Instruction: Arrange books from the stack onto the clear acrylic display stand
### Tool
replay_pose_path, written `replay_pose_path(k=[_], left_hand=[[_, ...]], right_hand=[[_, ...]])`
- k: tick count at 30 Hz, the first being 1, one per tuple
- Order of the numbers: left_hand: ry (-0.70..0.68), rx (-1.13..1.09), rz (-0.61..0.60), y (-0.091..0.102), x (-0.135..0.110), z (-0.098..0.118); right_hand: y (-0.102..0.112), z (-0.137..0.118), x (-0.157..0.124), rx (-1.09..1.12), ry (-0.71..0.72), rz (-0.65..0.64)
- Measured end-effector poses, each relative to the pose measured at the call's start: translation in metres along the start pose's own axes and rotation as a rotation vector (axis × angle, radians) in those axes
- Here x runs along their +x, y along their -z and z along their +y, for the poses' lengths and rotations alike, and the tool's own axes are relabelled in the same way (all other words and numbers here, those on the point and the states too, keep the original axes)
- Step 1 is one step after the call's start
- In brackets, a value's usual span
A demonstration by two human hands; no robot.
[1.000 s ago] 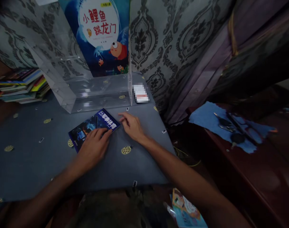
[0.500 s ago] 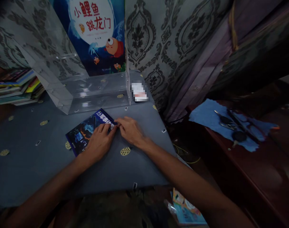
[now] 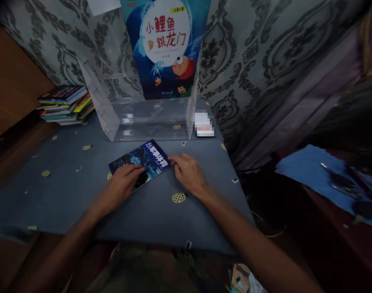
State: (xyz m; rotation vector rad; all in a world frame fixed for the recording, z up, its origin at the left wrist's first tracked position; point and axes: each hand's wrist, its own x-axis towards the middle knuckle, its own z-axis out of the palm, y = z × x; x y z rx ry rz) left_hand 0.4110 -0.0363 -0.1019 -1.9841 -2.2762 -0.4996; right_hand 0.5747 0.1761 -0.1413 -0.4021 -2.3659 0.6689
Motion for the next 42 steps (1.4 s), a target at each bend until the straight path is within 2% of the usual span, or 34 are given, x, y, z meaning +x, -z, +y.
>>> replay_pose_path(k=[3,6,8,11,14,19,24,28,31,34,42], left_hand=[[0.196,-0.048,0.164,0.008,-0.028,-0.031],[0.299,-0.062,0.217,0.012,-0.05,-0.051],[0.297,-0.061,0.227,0.011,-0.059,-0.057],[0.268,-0.047,0.24,0.005,-0.063,-0.06],[0.262,-0.017,0.227,-0.002,-0.064,-0.062],[0.269,0.003,0.181,-0.007,-0.066,-0.062],[0.275,0.009,0.161,-0.006,-0.065,-0.062],[0.257,0.066,0.136,0.0,-0.068,-0.055],[0.19,0.077,0.115,0.004,-0.075,-0.043],[0.116,0.057,0.139,0.004,-0.08,-0.033],[0.084,0.073,0.179,0.004,-0.085,-0.023]], right_hand=[[-0.001,-0.004,0.001,-0.024,0.063,0.015],[-0.008,-0.021,0.007,0.01,0.189,-0.006],[-0.018,-0.04,0.012,0.086,0.337,-0.065],[-0.038,-0.074,0.018,0.159,0.549,-0.218],[-0.058,-0.098,0.019,0.14,0.654,-0.334],[-0.075,-0.106,0.01,0.08,0.675,-0.431],[-0.078,-0.104,0.007,0.064,0.663,-0.421],[-0.077,-0.104,0.004,0.052,0.674,-0.41],[-0.074,-0.103,-0.002,0.036,0.675,-0.377],[-0.072,-0.103,-0.006,0.025,0.677,-0.364],[-0.065,-0.107,-0.01,-0.007,0.694,-0.34]])
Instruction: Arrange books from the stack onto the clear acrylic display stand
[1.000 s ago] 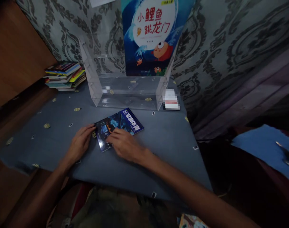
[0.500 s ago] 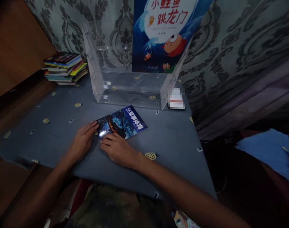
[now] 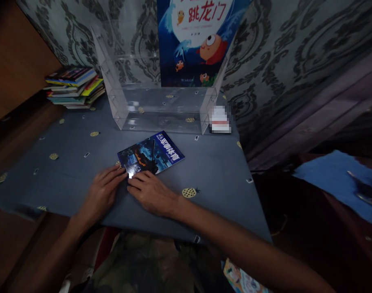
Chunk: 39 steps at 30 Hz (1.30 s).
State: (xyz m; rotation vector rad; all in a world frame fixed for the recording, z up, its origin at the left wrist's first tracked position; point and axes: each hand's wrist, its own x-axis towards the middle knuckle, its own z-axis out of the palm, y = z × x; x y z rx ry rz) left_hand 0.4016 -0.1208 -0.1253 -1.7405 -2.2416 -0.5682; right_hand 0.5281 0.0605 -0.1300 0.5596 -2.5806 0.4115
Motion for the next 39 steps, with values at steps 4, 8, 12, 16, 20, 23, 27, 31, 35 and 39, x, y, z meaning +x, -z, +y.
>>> replay_pose_path(k=[4,8,12,16,20,23,27,31,35,39], left_hand=[[-0.025,-0.011,0.004,0.001,-0.008,0.011],[-0.023,-0.007,0.042,0.0,-0.011,0.019],[-0.084,-0.031,0.055,0.001,-0.01,0.022],[-0.109,-0.033,0.085,0.0,-0.008,0.025],[-0.138,-0.023,0.049,-0.001,-0.002,0.03],[-0.155,0.02,0.016,0.001,0.005,0.034],[-0.165,0.036,0.0,0.005,0.016,0.039],[-0.192,0.051,-0.028,0.001,0.031,0.049],[-0.207,0.118,-0.063,-0.01,0.051,0.062],[-0.202,0.194,-0.113,-0.022,0.079,0.073]], right_hand=[[0.005,-0.007,-0.005,-0.008,-0.032,-0.006],[0.007,-0.008,-0.006,-0.025,-0.039,-0.028],[0.008,-0.006,-0.011,-0.037,-0.035,-0.001],[0.013,-0.004,-0.019,0.009,-0.046,0.02],[0.017,0.001,-0.028,0.05,-0.114,0.055],[0.019,0.009,-0.036,0.042,-0.164,0.088],[0.023,0.024,-0.048,0.034,-0.234,0.133],[0.03,0.045,-0.059,0.03,-0.335,0.198],[0.038,0.065,-0.068,0.05,-0.506,0.302],[0.045,0.078,-0.073,0.13,-0.73,0.383]])
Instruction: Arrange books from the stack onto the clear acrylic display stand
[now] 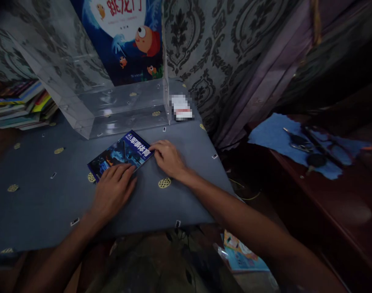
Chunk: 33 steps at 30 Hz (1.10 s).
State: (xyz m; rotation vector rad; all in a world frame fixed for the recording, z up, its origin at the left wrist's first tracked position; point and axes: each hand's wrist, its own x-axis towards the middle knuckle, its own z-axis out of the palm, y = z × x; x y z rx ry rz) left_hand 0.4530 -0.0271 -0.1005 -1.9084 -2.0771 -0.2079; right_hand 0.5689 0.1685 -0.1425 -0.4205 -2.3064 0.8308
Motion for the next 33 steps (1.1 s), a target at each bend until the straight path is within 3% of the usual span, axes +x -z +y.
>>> replay_pose_path(k=[5,10,23,33], left_hand=[[0.043,0.095,-0.198,-0.004,0.039,0.005],[0.073,0.147,-0.314,-0.003,0.054,0.007],[0.075,0.114,-0.28,0.0,0.055,0.005],[0.02,0.123,-0.135,-0.012,0.045,0.002]], right_hand=[[0.0,0.009,0.003,0.229,-0.184,0.079],[-0.002,0.011,0.003,0.295,-0.202,0.121],[0.008,-0.001,0.002,0.187,-0.125,0.168],[0.004,-0.008,-0.004,-0.033,-0.125,-0.013]])
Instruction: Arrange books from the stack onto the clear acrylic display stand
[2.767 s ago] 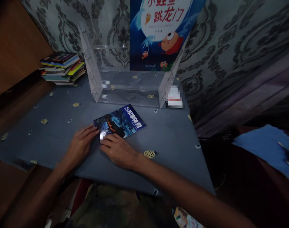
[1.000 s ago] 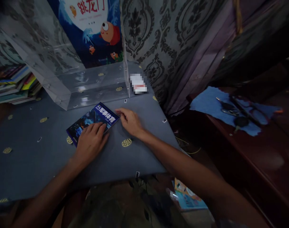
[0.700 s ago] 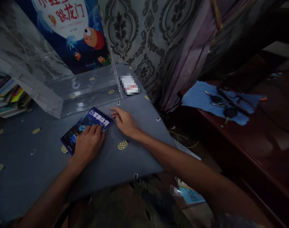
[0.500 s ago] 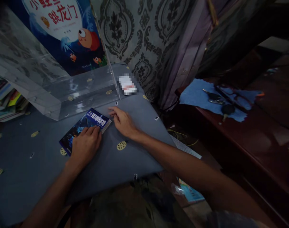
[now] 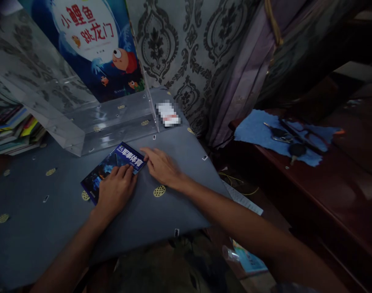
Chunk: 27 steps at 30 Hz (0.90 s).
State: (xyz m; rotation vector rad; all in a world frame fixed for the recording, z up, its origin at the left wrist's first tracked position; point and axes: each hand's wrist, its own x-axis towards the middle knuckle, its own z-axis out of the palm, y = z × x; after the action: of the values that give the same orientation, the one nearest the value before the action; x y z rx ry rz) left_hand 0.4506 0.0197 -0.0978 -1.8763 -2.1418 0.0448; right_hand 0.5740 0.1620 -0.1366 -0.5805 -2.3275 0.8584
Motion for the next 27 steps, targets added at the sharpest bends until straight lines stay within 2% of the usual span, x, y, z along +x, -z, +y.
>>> replay_pose_path(k=[5,10,12,15,17,21,24,27], left_hand=[[-0.059,-0.119,0.056,-0.003,-0.008,-0.02],[-0.013,-0.16,0.108,-0.015,-0.036,-0.039],[0.028,-0.197,0.148,-0.022,-0.046,-0.046],[0.089,-0.242,0.164,-0.029,-0.053,-0.059],[0.148,-0.26,0.147,-0.032,-0.052,-0.072],[0.239,-0.303,0.114,-0.032,-0.046,-0.092],[0.26,-0.234,0.067,-0.023,-0.042,-0.094],[0.311,-0.097,-0.062,-0.009,-0.039,-0.088]], right_hand=[[0.002,-0.004,-0.001,-0.079,0.02,0.006],[0.002,-0.016,-0.003,-0.196,0.184,0.002],[-0.004,-0.028,-0.008,-0.208,0.297,-0.063],[-0.019,-0.05,-0.018,-0.198,0.509,-0.244],[-0.032,-0.065,-0.025,-0.192,0.652,-0.351],[-0.052,-0.085,-0.034,-0.191,0.832,-0.416],[-0.056,-0.09,-0.034,-0.201,0.859,-0.423],[-0.051,-0.09,-0.033,-0.209,0.823,-0.427]])
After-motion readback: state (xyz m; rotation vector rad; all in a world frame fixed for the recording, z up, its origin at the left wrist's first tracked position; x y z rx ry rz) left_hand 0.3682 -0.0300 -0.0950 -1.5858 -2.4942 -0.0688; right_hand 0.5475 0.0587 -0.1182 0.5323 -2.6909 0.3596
